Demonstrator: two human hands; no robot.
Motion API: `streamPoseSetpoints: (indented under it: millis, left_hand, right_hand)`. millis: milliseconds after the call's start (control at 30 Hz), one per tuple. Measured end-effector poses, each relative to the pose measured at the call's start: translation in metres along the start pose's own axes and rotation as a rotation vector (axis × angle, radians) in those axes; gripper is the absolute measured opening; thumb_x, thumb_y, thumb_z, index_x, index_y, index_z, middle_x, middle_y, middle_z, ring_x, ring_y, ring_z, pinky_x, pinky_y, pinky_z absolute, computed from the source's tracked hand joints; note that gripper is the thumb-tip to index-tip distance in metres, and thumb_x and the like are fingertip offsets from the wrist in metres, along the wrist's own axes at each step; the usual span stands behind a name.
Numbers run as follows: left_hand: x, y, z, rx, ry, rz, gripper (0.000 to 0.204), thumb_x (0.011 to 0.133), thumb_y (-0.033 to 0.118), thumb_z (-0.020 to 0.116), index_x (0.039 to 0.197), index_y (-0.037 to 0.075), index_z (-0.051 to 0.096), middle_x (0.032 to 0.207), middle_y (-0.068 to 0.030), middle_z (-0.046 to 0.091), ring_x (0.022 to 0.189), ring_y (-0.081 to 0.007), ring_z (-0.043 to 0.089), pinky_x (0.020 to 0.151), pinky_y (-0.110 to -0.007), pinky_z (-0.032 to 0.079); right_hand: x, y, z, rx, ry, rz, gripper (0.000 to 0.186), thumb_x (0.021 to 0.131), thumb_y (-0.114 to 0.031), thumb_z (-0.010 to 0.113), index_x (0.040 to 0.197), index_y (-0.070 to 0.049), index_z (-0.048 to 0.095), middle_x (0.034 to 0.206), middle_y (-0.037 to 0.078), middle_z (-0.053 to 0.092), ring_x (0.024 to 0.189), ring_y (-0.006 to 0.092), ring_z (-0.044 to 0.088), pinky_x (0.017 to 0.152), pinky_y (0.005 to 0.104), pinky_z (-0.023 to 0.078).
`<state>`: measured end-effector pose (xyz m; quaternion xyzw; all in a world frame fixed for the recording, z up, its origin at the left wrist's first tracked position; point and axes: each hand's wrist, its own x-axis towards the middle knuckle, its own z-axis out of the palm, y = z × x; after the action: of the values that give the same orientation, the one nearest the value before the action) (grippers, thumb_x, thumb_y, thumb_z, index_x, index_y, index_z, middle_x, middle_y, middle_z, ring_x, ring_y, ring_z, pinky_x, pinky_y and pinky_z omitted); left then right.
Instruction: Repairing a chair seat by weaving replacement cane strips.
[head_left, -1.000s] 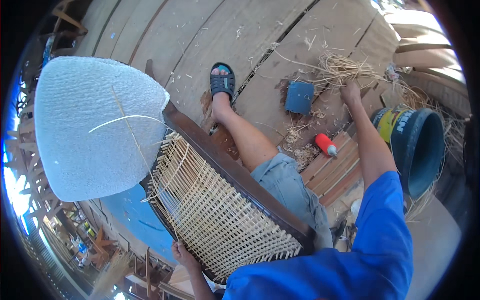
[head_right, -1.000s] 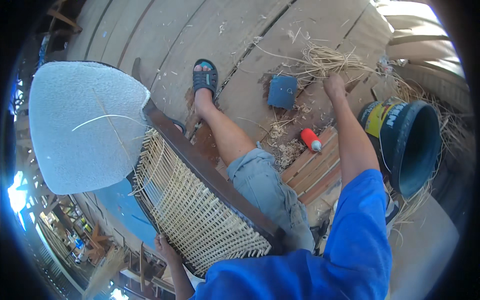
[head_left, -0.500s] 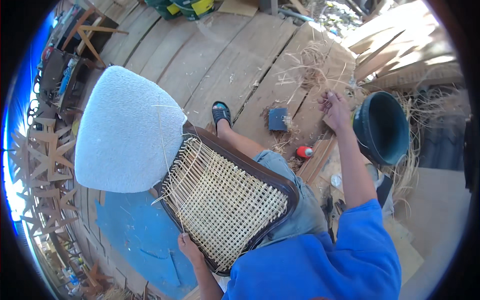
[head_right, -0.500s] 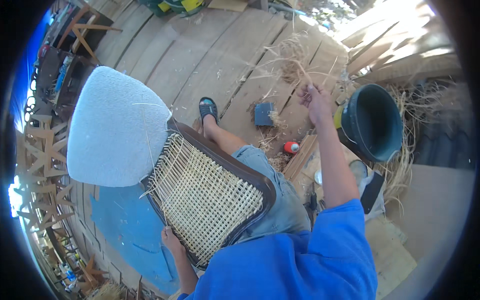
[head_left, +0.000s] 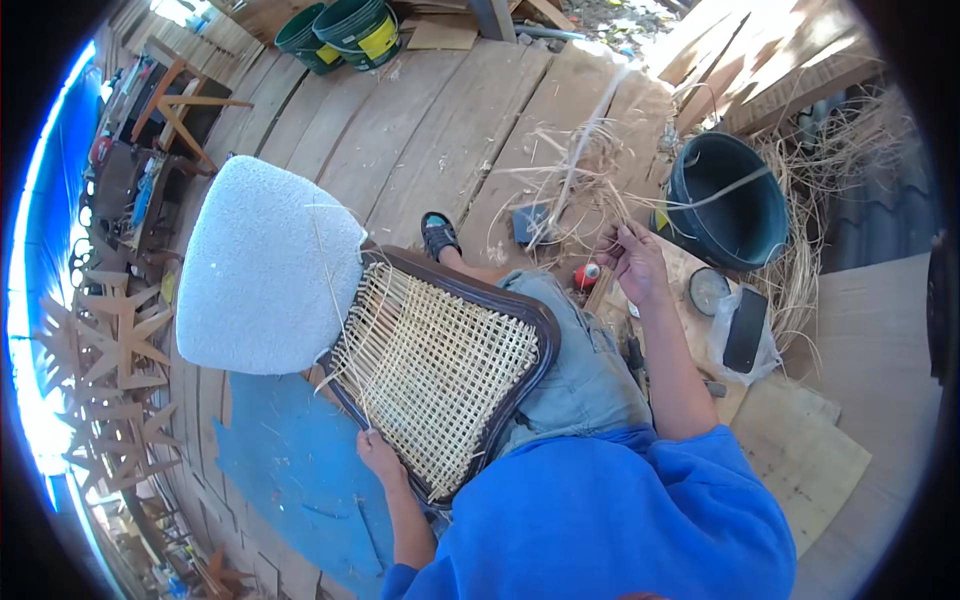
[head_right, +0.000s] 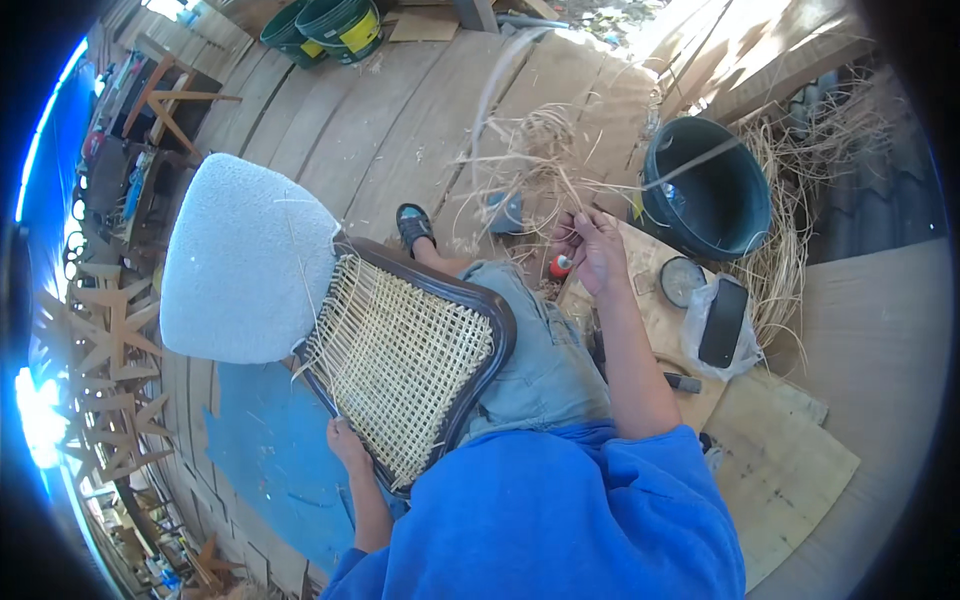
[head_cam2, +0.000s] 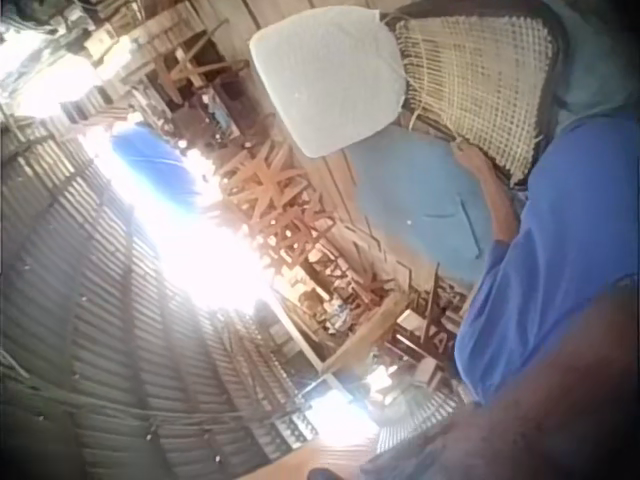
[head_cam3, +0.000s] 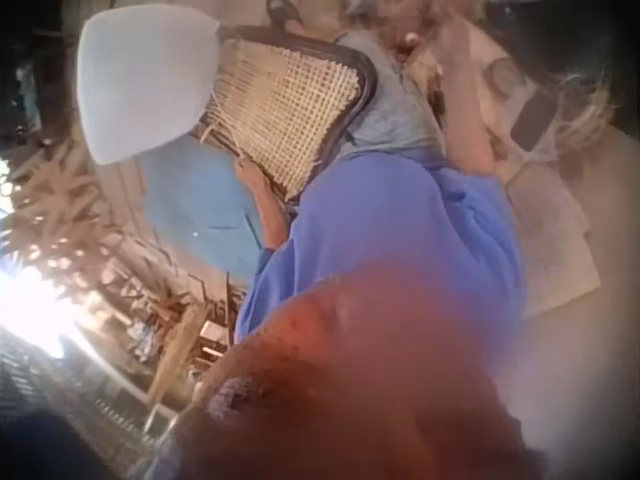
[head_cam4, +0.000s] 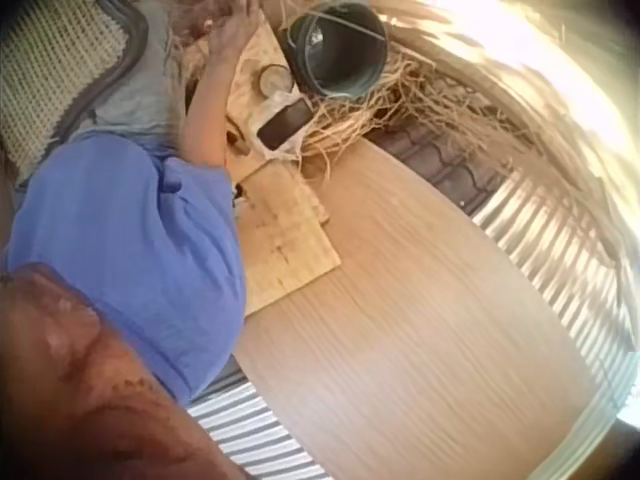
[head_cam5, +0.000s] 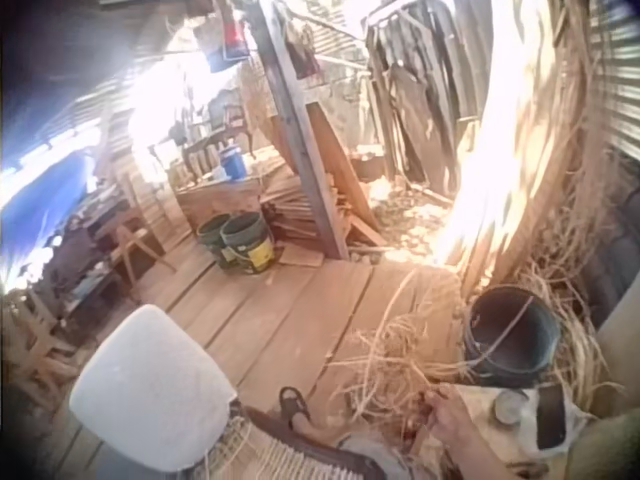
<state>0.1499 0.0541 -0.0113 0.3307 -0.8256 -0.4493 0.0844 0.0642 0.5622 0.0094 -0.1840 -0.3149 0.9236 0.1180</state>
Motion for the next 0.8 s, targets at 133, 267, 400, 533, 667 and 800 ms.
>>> streamPoseSetpoints:
  millis: [133, 267, 400, 533, 667, 800]
  left_hand:
    - [-0.001, 0.004, 0.003, 0.184, -0.024, 0.138, 0.020, 0.075, 0.010, 0.042, 0.075, -0.009, 0.047, 0.076, -0.0164, 0.051, 0.071, -0.0218, 0.046, 0.068, -0.031, 0.038]
    - [-0.002, 0.008, 0.003, 0.225, -0.043, 0.134, 0.017, 0.075, 0.009, 0.041, 0.067, -0.005, 0.040, 0.067, -0.0103, 0.045, 0.062, -0.0196, 0.042, 0.059, -0.031, 0.035]
    - [-0.008, 0.021, -0.002, -0.057, 0.006, -0.113, 0.013, 0.075, 0.008, 0.042, 0.072, -0.005, 0.043, 0.070, -0.0110, 0.046, 0.065, -0.0225, 0.047, 0.059, -0.037, 0.040]
    - [0.009, 0.017, -0.003, -0.202, 0.092, -0.401, 0.017, 0.073, 0.005, 0.038, 0.077, -0.010, 0.046, 0.076, -0.0163, 0.049, 0.069, -0.0267, 0.052, 0.060, -0.042, 0.046]
    - [0.027, -0.002, 0.012, 0.004, -0.043, -0.260, 0.025, 0.076, 0.008, 0.032, 0.080, -0.010, 0.049, 0.082, -0.0175, 0.053, 0.072, -0.0278, 0.054, 0.061, -0.041, 0.046]
    - [0.109, -0.094, -0.026, 0.124, -0.142, -0.224, 0.028, 0.078, 0.011, 0.030, 0.084, -0.005, 0.052, 0.088, -0.0164, 0.055, 0.076, -0.0283, 0.055, 0.064, -0.040, 0.046]
  right_hand:
    - [-0.009, 0.004, -0.016, 0.017, 0.076, 0.055, 0.014, 0.086, -0.012, 0.047, 0.096, -0.004, 0.051, 0.083, 0.007, 0.057, 0.070, 0.0171, 0.059, 0.057, 0.0285, 0.051]
    - [-0.012, 0.009, -0.039, 0.115, 0.143, 0.056, 0.016, 0.085, -0.011, 0.047, 0.097, -0.001, 0.051, 0.082, 0.007, 0.058, 0.068, 0.0168, 0.059, 0.053, 0.0276, 0.051]
    - [-0.004, -0.014, -0.037, -0.334, 0.344, 0.027, 0.013, 0.084, -0.012, 0.046, 0.092, -0.005, 0.053, 0.073, 0.004, 0.056, 0.059, 0.0136, 0.056, 0.046, 0.0243, 0.045]
    - [0.038, 0.008, -0.083, -0.752, 0.425, -0.225, 0.014, 0.082, -0.015, 0.049, 0.080, -0.003, 0.057, 0.064, 0.005, 0.056, 0.055, 0.0135, 0.056, 0.045, 0.0254, 0.040]
    - [0.051, 0.026, -0.102, -0.987, 0.733, -0.462, 0.019, 0.082, -0.019, 0.047, 0.083, -0.003, 0.057, 0.066, 0.013, 0.058, 0.056, 0.0224, 0.058, 0.050, 0.0338, 0.042]
    - [0.040, 0.013, -0.102, -0.828, 0.714, -0.214, 0.020, 0.080, -0.019, 0.047, 0.090, -0.005, 0.057, 0.078, 0.017, 0.059, 0.071, 0.0306, 0.058, 0.062, 0.0375, 0.044]
